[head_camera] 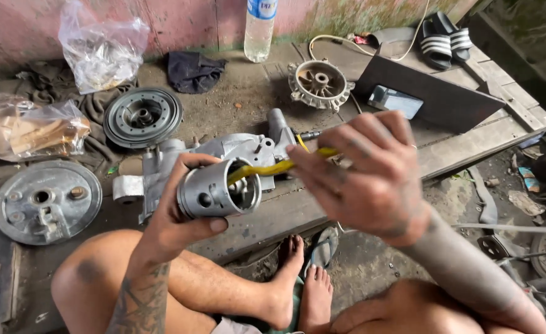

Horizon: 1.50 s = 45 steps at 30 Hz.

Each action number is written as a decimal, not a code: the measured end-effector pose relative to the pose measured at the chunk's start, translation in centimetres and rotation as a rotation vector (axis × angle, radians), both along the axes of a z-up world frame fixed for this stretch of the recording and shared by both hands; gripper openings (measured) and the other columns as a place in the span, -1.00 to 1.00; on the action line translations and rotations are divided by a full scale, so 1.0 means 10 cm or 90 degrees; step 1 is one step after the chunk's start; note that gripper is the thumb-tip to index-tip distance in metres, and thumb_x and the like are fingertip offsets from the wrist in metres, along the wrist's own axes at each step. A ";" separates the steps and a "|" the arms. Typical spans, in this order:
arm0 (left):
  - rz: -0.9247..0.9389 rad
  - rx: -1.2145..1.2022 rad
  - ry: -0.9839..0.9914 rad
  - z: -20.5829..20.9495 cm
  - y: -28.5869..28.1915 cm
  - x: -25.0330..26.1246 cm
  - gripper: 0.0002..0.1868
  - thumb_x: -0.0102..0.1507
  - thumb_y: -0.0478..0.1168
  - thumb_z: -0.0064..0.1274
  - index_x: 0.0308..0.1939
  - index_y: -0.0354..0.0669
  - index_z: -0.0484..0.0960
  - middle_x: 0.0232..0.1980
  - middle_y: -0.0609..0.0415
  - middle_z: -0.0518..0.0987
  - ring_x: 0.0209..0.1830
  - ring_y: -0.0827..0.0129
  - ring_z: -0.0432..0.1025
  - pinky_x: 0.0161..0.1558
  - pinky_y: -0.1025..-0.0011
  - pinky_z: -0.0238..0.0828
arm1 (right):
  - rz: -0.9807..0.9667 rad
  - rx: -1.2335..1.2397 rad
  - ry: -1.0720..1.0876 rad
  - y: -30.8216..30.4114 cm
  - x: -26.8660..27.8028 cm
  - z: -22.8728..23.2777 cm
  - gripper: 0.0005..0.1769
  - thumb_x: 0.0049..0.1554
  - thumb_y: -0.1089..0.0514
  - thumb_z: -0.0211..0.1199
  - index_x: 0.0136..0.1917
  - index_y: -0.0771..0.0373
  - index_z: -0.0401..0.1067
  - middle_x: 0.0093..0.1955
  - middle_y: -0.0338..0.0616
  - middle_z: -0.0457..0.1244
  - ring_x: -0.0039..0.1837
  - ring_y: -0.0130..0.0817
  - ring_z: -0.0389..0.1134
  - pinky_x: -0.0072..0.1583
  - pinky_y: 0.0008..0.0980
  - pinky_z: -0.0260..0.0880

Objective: The person sits on the floor and uses a yellow brush to scrub the inside of a cylindrical metal part. They rotate the part to clean different areas while surrounded by other mechanical components and tools.

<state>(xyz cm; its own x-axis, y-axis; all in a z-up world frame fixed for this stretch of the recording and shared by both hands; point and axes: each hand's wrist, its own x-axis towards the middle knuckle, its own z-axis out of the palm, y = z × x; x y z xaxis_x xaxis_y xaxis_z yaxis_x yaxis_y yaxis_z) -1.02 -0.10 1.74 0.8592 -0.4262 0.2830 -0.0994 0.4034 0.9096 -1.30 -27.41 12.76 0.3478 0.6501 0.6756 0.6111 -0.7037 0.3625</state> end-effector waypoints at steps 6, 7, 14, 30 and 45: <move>0.032 0.018 -0.067 -0.11 -0.01 0.05 -0.18 -0.05 -0.28 0.44 0.23 -0.11 0.36 0.24 -0.12 0.45 0.09 0.13 0.51 -0.04 0.46 0.54 | 0.028 0.033 0.048 -0.06 0.01 0.03 -0.83 0.22 -0.09 0.48 -0.01 -0.02 0.64 -0.13 -0.28 0.34 -0.12 -0.38 0.21 0.08 -0.27 0.08; 0.031 0.020 -0.063 -0.09 -0.04 0.03 -0.18 -0.05 -0.28 0.44 0.23 -0.11 0.36 0.24 -0.12 0.45 0.09 0.13 0.51 -0.04 0.46 0.54 | 0.027 0.035 0.052 0.01 -0.02 0.00 -0.83 0.22 -0.09 0.48 -0.01 -0.02 0.64 -0.13 -0.28 0.34 -0.12 -0.38 0.21 0.08 -0.27 0.08; 0.037 0.087 -0.087 0.05 -0.03 -0.05 -0.20 -0.04 -0.22 0.41 0.21 -0.09 0.33 0.27 -0.11 0.45 0.28 0.15 0.43 0.24 0.32 0.43 | 0.038 0.043 0.060 0.00 -0.02 -0.06 -0.88 0.21 -0.03 0.48 0.00 -0.07 0.62 -0.17 -0.34 0.23 -0.10 -0.35 0.16 0.12 -0.25 0.02; 0.129 0.225 -0.062 0.05 0.04 -0.04 -0.09 -0.20 -0.15 0.46 0.22 -0.15 0.45 0.13 0.03 0.53 0.12 0.37 0.46 0.17 0.52 0.32 | 0.074 0.066 0.031 0.07 0.03 -0.04 -0.91 0.25 0.02 0.43 -0.05 0.01 0.60 -0.26 -0.39 0.16 -0.14 -0.39 0.04 0.12 -0.24 -0.06; 0.023 0.060 0.003 -0.03 0.00 0.02 -0.42 0.06 -0.01 0.31 0.09 -0.13 0.51 0.02 -0.18 0.66 -0.27 0.18 0.68 -0.31 0.45 0.74 | 0.053 0.108 0.042 0.15 -0.03 -0.16 -0.66 0.24 0.07 0.49 -0.28 0.09 0.42 -0.23 -0.36 0.29 -0.12 -0.35 0.24 0.35 -0.22 -0.05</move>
<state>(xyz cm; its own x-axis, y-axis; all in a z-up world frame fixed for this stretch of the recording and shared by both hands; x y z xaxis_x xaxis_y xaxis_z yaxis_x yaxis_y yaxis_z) -0.87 -0.14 1.41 0.8758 -0.4195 0.2388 -0.1079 0.3121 0.9439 -1.58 -25.92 11.12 0.3453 0.5572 0.7552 0.6883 -0.6974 0.1998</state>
